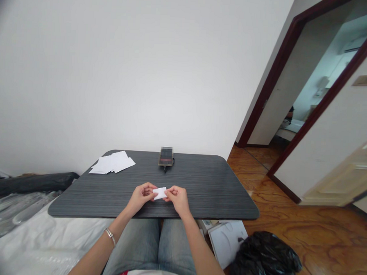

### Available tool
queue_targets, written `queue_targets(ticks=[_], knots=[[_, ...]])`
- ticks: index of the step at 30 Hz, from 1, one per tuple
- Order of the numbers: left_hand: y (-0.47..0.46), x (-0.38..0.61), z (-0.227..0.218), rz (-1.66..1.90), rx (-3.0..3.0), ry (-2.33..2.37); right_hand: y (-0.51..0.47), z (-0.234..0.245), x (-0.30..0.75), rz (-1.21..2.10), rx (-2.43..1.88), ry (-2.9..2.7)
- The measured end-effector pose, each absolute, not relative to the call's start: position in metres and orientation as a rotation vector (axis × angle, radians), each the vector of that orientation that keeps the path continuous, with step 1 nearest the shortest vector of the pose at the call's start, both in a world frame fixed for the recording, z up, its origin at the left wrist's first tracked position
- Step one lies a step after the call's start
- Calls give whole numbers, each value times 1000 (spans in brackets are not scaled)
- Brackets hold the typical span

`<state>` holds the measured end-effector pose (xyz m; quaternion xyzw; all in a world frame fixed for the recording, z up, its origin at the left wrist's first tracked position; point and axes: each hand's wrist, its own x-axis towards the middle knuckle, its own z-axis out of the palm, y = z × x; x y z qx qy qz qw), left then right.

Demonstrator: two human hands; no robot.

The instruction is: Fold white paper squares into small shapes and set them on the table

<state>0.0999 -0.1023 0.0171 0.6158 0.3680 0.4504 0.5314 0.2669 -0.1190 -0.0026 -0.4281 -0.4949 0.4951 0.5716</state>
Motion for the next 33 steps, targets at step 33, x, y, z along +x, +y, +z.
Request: queue_targets(ticks=[33], knots=[[-102,102,13,899,1572,872,-125,3,263,1259,-981,-1338]])
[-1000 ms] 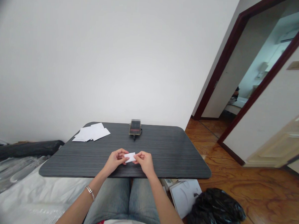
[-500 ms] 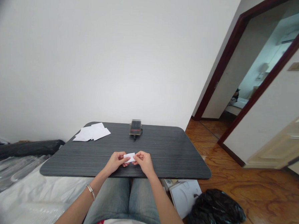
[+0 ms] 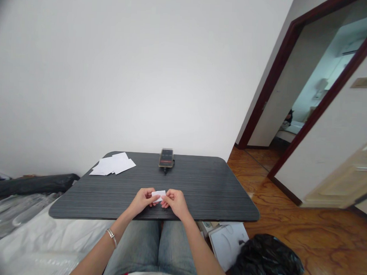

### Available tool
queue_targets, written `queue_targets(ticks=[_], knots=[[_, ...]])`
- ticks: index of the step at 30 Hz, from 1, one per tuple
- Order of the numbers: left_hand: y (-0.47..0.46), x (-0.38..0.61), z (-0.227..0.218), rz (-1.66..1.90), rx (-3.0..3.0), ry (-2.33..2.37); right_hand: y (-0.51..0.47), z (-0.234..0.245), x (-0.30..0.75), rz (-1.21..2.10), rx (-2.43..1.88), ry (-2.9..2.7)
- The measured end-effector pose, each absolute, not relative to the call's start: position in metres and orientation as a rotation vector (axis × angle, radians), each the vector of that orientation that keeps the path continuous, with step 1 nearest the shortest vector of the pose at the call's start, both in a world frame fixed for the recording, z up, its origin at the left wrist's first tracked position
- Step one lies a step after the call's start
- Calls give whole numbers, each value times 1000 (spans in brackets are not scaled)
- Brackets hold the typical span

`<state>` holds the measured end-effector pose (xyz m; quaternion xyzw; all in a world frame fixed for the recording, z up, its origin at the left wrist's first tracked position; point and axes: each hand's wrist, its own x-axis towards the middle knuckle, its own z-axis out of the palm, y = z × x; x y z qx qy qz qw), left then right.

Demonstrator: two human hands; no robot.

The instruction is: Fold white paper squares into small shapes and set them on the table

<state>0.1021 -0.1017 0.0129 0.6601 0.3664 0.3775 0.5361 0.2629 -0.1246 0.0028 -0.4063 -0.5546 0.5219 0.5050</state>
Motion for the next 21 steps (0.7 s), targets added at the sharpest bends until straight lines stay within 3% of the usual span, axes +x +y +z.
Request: queue_targets(ticks=[21], knots=[[-101,102,12,909,1599,844,-125,5,266,1120,-1008,-1292]])
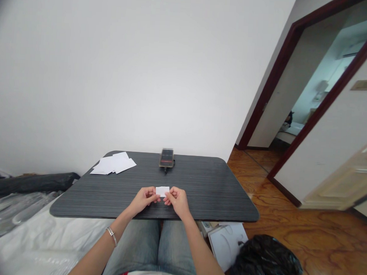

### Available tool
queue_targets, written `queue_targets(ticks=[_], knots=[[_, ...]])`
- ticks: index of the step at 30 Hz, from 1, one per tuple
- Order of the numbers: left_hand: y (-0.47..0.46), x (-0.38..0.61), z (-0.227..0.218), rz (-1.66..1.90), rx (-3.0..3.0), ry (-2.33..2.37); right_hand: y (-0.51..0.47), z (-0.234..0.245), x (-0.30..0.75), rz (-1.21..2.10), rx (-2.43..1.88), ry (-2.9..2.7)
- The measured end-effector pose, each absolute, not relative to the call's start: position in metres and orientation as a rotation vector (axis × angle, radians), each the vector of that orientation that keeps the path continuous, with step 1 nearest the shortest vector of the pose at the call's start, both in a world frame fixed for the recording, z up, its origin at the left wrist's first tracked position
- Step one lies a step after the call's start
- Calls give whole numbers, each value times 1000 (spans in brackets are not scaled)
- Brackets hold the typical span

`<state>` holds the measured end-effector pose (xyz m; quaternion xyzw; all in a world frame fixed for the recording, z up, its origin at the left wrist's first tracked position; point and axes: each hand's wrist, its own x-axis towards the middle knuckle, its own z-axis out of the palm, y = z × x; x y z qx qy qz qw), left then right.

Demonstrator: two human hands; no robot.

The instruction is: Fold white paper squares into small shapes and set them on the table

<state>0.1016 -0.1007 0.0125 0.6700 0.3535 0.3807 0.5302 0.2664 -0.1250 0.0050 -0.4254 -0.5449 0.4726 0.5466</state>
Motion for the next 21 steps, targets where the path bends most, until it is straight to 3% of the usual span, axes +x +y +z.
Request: queue_targets(ticks=[21], knots=[[-105,104,19,837,1635,724,-124,3,261,1261,-973,-1378]])
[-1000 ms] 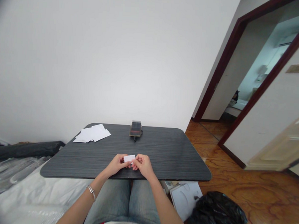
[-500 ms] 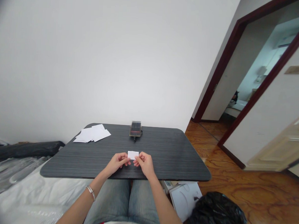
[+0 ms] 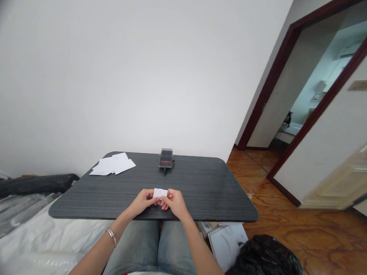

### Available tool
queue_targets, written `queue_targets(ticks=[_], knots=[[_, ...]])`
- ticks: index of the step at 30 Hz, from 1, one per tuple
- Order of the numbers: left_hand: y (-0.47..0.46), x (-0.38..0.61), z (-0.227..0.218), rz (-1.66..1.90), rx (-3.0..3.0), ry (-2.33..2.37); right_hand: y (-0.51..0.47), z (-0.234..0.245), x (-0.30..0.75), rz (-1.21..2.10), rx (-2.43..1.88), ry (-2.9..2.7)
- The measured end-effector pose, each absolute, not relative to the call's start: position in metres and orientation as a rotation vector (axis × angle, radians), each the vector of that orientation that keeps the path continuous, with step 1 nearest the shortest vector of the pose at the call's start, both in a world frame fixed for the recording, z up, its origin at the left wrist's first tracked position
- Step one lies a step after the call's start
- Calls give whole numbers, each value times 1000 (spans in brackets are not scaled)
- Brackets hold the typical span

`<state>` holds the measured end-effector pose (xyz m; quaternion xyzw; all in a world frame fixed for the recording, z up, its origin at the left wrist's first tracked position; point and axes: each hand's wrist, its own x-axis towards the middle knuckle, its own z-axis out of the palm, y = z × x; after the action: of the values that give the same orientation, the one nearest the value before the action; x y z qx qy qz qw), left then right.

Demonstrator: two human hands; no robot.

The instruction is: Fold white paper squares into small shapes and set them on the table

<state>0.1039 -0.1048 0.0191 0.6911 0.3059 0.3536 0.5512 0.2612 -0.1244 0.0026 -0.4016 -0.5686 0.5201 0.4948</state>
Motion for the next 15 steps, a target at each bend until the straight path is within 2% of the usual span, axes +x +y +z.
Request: queue_targets(ticks=[15], knots=[[-98,100,8,917,1563,909,-123,3,265,1233,-979,-1271]])
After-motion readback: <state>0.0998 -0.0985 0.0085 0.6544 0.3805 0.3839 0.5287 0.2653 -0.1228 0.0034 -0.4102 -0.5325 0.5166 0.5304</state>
